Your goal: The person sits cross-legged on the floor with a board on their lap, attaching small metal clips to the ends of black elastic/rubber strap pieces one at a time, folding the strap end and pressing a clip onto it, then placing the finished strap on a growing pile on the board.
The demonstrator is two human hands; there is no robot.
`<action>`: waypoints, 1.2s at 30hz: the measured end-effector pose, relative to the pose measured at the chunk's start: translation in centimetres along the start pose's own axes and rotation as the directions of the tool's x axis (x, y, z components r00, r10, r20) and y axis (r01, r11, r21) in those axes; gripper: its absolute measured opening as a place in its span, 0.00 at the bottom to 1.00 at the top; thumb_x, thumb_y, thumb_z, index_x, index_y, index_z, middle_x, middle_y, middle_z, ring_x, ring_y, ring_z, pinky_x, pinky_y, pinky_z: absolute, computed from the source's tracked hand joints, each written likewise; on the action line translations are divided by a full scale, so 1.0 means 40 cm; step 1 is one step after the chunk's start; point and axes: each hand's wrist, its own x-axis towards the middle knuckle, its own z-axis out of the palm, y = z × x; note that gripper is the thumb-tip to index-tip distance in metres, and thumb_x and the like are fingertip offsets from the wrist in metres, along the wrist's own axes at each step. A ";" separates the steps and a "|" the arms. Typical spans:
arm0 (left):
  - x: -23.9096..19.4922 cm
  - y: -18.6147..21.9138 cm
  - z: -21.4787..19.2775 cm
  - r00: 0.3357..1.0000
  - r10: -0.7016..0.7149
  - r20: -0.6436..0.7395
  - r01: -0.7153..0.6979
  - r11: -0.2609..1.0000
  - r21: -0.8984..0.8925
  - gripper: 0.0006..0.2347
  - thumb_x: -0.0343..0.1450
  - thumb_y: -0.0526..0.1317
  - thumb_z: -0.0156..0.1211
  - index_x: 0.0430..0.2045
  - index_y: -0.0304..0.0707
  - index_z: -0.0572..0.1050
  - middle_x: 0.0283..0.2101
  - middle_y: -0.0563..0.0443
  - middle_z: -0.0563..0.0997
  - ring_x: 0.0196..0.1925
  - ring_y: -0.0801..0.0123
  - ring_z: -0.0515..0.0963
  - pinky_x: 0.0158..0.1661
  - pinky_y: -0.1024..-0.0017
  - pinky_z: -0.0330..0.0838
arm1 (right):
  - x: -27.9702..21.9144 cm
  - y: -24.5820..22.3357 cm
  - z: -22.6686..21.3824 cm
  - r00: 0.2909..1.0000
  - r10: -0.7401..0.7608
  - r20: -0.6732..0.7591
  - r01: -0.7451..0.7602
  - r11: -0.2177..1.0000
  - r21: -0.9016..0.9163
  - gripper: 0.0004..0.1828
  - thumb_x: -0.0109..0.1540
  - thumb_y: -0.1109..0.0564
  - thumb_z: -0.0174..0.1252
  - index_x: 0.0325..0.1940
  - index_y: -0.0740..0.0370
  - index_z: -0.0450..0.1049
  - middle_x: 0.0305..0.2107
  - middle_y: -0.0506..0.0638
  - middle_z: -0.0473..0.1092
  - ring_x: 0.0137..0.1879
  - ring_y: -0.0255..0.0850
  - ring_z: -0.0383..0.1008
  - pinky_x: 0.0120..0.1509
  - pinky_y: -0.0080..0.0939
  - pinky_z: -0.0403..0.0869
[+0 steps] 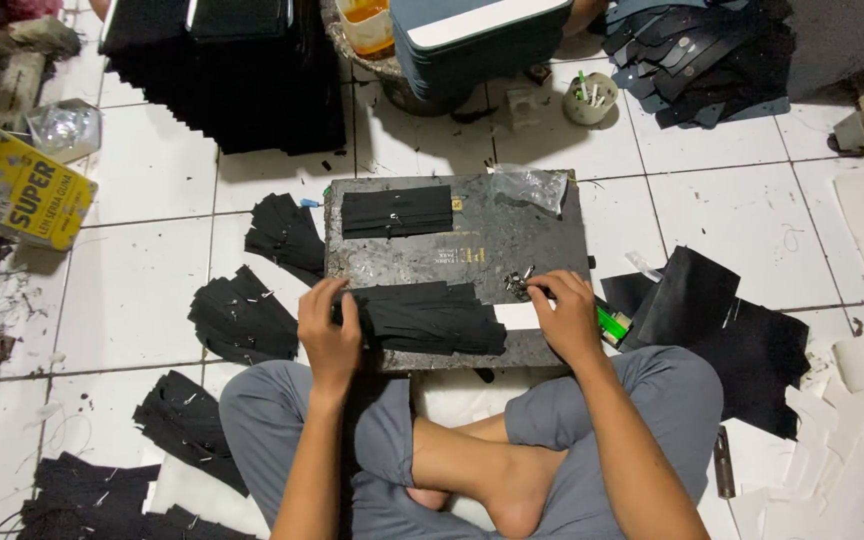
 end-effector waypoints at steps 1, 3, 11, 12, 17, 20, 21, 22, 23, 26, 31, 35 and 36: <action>-0.017 0.015 -0.010 1.000 0.005 -0.004 -0.005 1.000 0.003 0.10 0.69 0.27 0.63 0.43 0.38 0.79 0.44 0.47 0.80 0.49 0.53 0.80 0.51 0.59 0.73 | -0.002 0.007 0.004 1.000 -0.003 -0.004 0.003 1.000 0.005 0.06 0.59 0.60 0.67 0.39 0.51 0.82 0.32 0.45 0.76 0.42 0.45 0.76 0.48 0.44 0.69; -0.052 0.044 -0.027 1.000 -0.004 -0.007 0.004 0.999 0.032 0.09 0.69 0.28 0.62 0.41 0.40 0.80 0.42 0.49 0.81 0.47 0.56 0.80 0.51 0.61 0.73 | -0.007 0.022 0.010 0.999 -0.014 -0.045 0.017 0.998 0.060 0.05 0.59 0.61 0.66 0.37 0.52 0.81 0.30 0.46 0.76 0.39 0.46 0.76 0.47 0.43 0.70; -0.116 0.061 -0.038 1.000 0.013 0.016 -0.014 0.997 0.076 0.08 0.68 0.28 0.63 0.37 0.39 0.81 0.40 0.50 0.80 0.46 0.57 0.80 0.51 0.62 0.72 | -0.015 0.023 0.005 0.998 0.016 -0.065 -0.004 0.984 0.177 0.04 0.61 0.63 0.64 0.38 0.55 0.79 0.30 0.49 0.76 0.37 0.50 0.76 0.45 0.47 0.71; -0.116 0.061 -0.036 1.000 0.013 0.022 -0.015 0.997 0.077 0.08 0.68 0.27 0.63 0.37 0.40 0.81 0.39 0.50 0.80 0.46 0.57 0.80 0.51 0.61 0.73 | -0.014 0.022 0.003 0.998 0.024 -0.059 -0.012 0.982 0.189 0.03 0.61 0.63 0.64 0.38 0.56 0.78 0.29 0.51 0.76 0.37 0.51 0.76 0.45 0.49 0.70; -0.114 0.063 -0.025 1.000 -0.012 0.009 0.012 0.999 0.048 0.08 0.67 0.26 0.62 0.35 0.39 0.81 0.39 0.49 0.81 0.45 0.55 0.80 0.50 0.60 0.73 | -0.010 0.002 -0.014 0.991 0.126 -0.047 -0.109 0.958 0.266 0.03 0.63 0.62 0.62 0.39 0.57 0.79 0.29 0.54 0.76 0.37 0.52 0.77 0.43 0.48 0.72; -0.116 0.061 -0.024 1.000 -0.022 0.001 0.021 0.999 0.044 0.08 0.67 0.26 0.62 0.34 0.38 0.81 0.39 0.49 0.81 0.45 0.56 0.80 0.50 0.61 0.73 | -0.005 0.002 -0.013 0.977 0.212 -0.026 -0.188 0.910 0.369 0.03 0.64 0.61 0.60 0.40 0.58 0.78 0.30 0.55 0.78 0.36 0.50 0.78 0.41 0.46 0.73; -0.117 0.061 -0.024 1.000 -0.027 -0.002 0.027 0.999 0.039 0.08 0.67 0.25 0.61 0.34 0.38 0.81 0.38 0.48 0.81 0.45 0.56 0.80 0.50 0.61 0.73 | -0.004 0.006 -0.009 0.964 0.267 -0.004 -0.239 0.869 0.434 0.03 0.65 0.61 0.59 0.41 0.58 0.78 0.31 0.55 0.79 0.35 0.46 0.79 0.40 0.42 0.73; -0.116 0.061 -0.025 1.000 -0.027 -0.002 0.027 0.999 0.040 0.08 0.67 0.25 0.61 0.34 0.38 0.81 0.38 0.48 0.81 0.45 0.56 0.80 0.50 0.61 0.73 | -0.004 0.020 0.002 0.964 0.267 -0.004 -0.239 0.868 0.435 0.03 0.65 0.61 0.59 0.41 0.58 0.78 0.31 0.55 0.79 0.35 0.46 0.79 0.40 0.42 0.73; -0.116 0.061 -0.025 1.000 -0.027 0.001 0.027 0.999 0.038 0.08 0.66 0.25 0.62 0.33 0.37 0.81 0.38 0.47 0.81 0.44 0.54 0.80 0.49 0.60 0.74 | -0.004 0.035 0.013 0.946 0.319 0.057 -0.289 0.750 0.596 0.04 0.66 0.61 0.56 0.44 0.61 0.75 0.32 0.55 0.78 0.34 0.41 0.78 0.37 0.36 0.73; -0.110 0.083 -0.031 0.999 -0.032 -0.005 0.032 0.999 0.031 0.08 0.67 0.24 0.62 0.33 0.37 0.81 0.37 0.47 0.81 0.44 0.54 0.80 0.49 0.60 0.74 | 0.000 0.037 0.007 0.914 0.369 0.166 -0.347 0.504 0.791 0.08 0.66 0.63 0.55 0.49 0.68 0.72 0.35 0.60 0.78 0.33 0.39 0.79 0.32 0.31 0.75; -0.118 0.122 -0.016 0.997 -0.068 -0.042 0.068 0.998 0.014 0.08 0.67 0.25 0.61 0.32 0.38 0.82 0.38 0.49 0.81 0.44 0.57 0.81 0.49 0.63 0.74 | -0.003 -0.004 -0.020 0.894 0.347 0.284 -0.358 0.173 0.918 0.18 0.62 0.68 0.60 0.56 0.75 0.71 0.39 0.65 0.77 0.39 0.48 0.82 0.43 0.41 0.83; -0.127 0.238 0.023 0.991 -0.131 0.008 0.131 0.978 -0.165 0.09 0.66 0.25 0.62 0.32 0.43 0.82 0.36 0.50 0.82 0.43 0.56 0.82 0.46 0.62 0.74 | -0.012 -0.019 -0.015 0.889 0.282 0.360 -0.380 0.015 0.925 0.18 0.60 0.69 0.61 0.55 0.74 0.72 0.39 0.64 0.76 0.43 0.53 0.82 0.50 0.48 0.83; -0.129 0.275 0.033 0.989 -0.136 0.048 0.144 0.960 -0.238 0.09 0.66 0.25 0.63 0.32 0.42 0.82 0.36 0.49 0.83 0.42 0.54 0.82 0.45 0.61 0.75 | -0.021 -0.022 -0.013 0.883 0.268 0.384 -0.397 -0.007 0.918 0.17 0.60 0.70 0.61 0.54 0.74 0.74 0.38 0.63 0.75 0.43 0.54 0.82 0.50 0.50 0.83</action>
